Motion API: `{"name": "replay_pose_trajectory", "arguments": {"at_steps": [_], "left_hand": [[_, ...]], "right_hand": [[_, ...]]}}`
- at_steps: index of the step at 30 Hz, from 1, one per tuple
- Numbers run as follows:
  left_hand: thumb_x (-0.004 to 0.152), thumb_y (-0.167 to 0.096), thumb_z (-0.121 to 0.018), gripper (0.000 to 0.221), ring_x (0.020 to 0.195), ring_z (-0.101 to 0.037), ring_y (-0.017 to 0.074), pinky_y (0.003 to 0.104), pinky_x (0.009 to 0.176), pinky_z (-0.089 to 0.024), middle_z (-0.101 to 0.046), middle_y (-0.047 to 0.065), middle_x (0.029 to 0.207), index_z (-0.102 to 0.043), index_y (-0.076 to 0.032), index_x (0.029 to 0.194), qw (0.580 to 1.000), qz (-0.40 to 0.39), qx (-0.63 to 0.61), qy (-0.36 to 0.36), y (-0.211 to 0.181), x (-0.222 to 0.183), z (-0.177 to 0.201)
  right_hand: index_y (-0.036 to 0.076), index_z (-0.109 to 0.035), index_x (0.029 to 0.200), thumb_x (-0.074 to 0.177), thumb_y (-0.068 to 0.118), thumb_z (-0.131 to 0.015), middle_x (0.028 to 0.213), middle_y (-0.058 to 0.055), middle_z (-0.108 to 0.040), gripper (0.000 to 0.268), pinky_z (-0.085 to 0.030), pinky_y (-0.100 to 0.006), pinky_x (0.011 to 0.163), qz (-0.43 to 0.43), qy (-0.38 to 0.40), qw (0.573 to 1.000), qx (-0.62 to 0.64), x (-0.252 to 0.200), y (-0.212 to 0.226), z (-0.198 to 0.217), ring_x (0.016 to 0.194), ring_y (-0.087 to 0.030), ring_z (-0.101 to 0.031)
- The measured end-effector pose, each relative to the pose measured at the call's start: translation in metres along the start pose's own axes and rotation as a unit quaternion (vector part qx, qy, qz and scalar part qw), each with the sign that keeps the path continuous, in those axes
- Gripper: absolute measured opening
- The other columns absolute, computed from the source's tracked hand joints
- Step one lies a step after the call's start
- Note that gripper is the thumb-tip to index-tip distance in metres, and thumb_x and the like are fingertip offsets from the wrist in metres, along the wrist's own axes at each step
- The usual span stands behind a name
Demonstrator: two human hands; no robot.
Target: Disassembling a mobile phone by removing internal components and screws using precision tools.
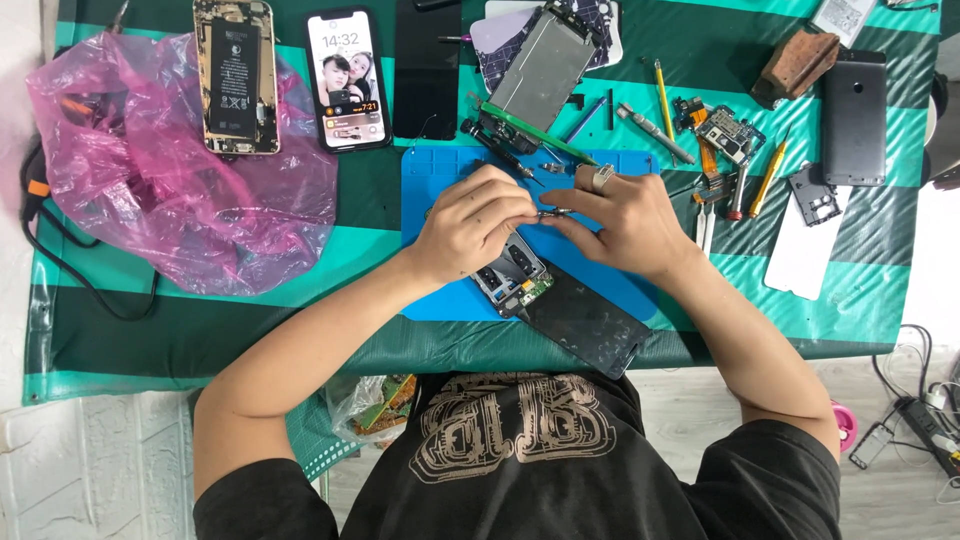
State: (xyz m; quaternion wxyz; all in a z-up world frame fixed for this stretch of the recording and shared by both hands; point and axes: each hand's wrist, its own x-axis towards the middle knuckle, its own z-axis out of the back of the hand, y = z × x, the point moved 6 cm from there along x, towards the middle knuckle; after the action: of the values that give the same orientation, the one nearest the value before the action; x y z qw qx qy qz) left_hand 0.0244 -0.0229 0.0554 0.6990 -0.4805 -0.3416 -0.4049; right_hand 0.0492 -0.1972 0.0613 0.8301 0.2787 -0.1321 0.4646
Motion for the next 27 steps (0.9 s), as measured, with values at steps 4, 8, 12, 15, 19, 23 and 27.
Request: {"name": "replay_pose_trajectory", "arguments": {"at_steps": [4,8,12,15,19,23,27], "left_hand": [[0.105,-0.004,-0.063,0.014,0.079,-0.068,0.0219,0.032,0.072,-0.063,-0.07,0.006,0.092,-0.072,-0.004,0.094,1.0,0.004,-0.023,0.005,0.002,0.0,0.0],[0.105,-0.003,-0.064,0.013,0.079,-0.068,0.0213,0.032,0.074,-0.062,-0.07,0.006,0.093,-0.072,-0.004,0.095,1.0,0.002,-0.024,-0.002,0.001,0.0,0.0],[0.105,-0.004,-0.063,0.013,0.08,-0.065,0.0207,0.03,0.073,-0.061,-0.068,0.004,0.092,-0.072,-0.005,0.096,1.0,0.004,-0.019,0.006,0.001,-0.003,-0.001],[0.107,-0.003,-0.063,0.012,0.083,-0.065,0.0209,0.033,0.073,-0.06,-0.066,0.005,0.091,-0.07,-0.005,0.097,0.999,0.016,-0.001,0.044,0.002,0.004,-0.002],[0.101,-0.001,-0.072,0.007,0.086,-0.065,0.0211,0.032,0.075,-0.06,-0.066,0.004,0.093,-0.072,-0.005,0.095,0.998,0.015,0.016,0.056,0.01,-0.001,-0.006],[0.097,0.002,-0.076,0.012,0.089,-0.066,0.021,0.033,0.076,-0.058,-0.066,0.004,0.089,-0.074,-0.006,0.089,0.992,0.016,0.032,0.118,0.015,-0.012,-0.015],[0.097,-0.004,-0.077,0.013,0.095,-0.067,0.0197,0.033,0.081,-0.058,-0.068,0.003,0.09,-0.075,-0.007,0.085,0.985,0.04,0.017,0.169,0.017,-0.009,-0.019]], "right_hand": [[0.005,-0.079,0.106,0.101,0.024,-0.075,0.076,-0.008,-0.055,0.02,-0.044,-0.033,0.045,-0.036,0.0,0.997,0.072,0.006,0.004,0.003,0.052,-0.024,-0.057],[0.004,-0.08,0.109,0.098,0.027,-0.078,0.074,-0.01,-0.056,0.026,-0.045,-0.032,0.048,-0.069,-0.016,0.991,0.116,0.006,0.003,0.003,0.055,-0.023,-0.06],[-0.002,-0.065,0.131,0.085,0.051,-0.089,0.072,-0.011,-0.047,0.074,-0.043,-0.036,0.059,-0.139,-0.027,0.984,0.107,0.005,-0.009,0.016,0.057,-0.022,-0.045],[-0.004,-0.065,0.13,0.088,0.051,-0.087,0.075,-0.014,-0.051,0.072,-0.046,-0.039,0.064,-0.122,-0.002,0.991,0.061,0.004,-0.022,0.022,0.061,-0.025,-0.048],[-0.005,-0.069,0.127,0.091,0.027,-0.089,0.083,-0.019,-0.061,0.052,-0.05,-0.04,0.065,-0.137,0.049,0.989,-0.029,0.0,-0.04,0.042,0.066,-0.029,-0.058],[-0.005,-0.073,0.115,0.105,0.007,-0.067,0.079,-0.019,-0.066,0.017,-0.054,-0.04,0.066,-0.186,0.157,0.968,-0.054,-0.021,-0.065,0.044,0.064,-0.03,-0.066],[-0.002,-0.077,0.112,0.101,0.007,-0.072,0.084,-0.019,-0.074,0.016,-0.06,-0.042,0.068,-0.196,0.182,0.961,-0.069,-0.024,-0.068,0.043,0.074,-0.032,-0.075]]}}
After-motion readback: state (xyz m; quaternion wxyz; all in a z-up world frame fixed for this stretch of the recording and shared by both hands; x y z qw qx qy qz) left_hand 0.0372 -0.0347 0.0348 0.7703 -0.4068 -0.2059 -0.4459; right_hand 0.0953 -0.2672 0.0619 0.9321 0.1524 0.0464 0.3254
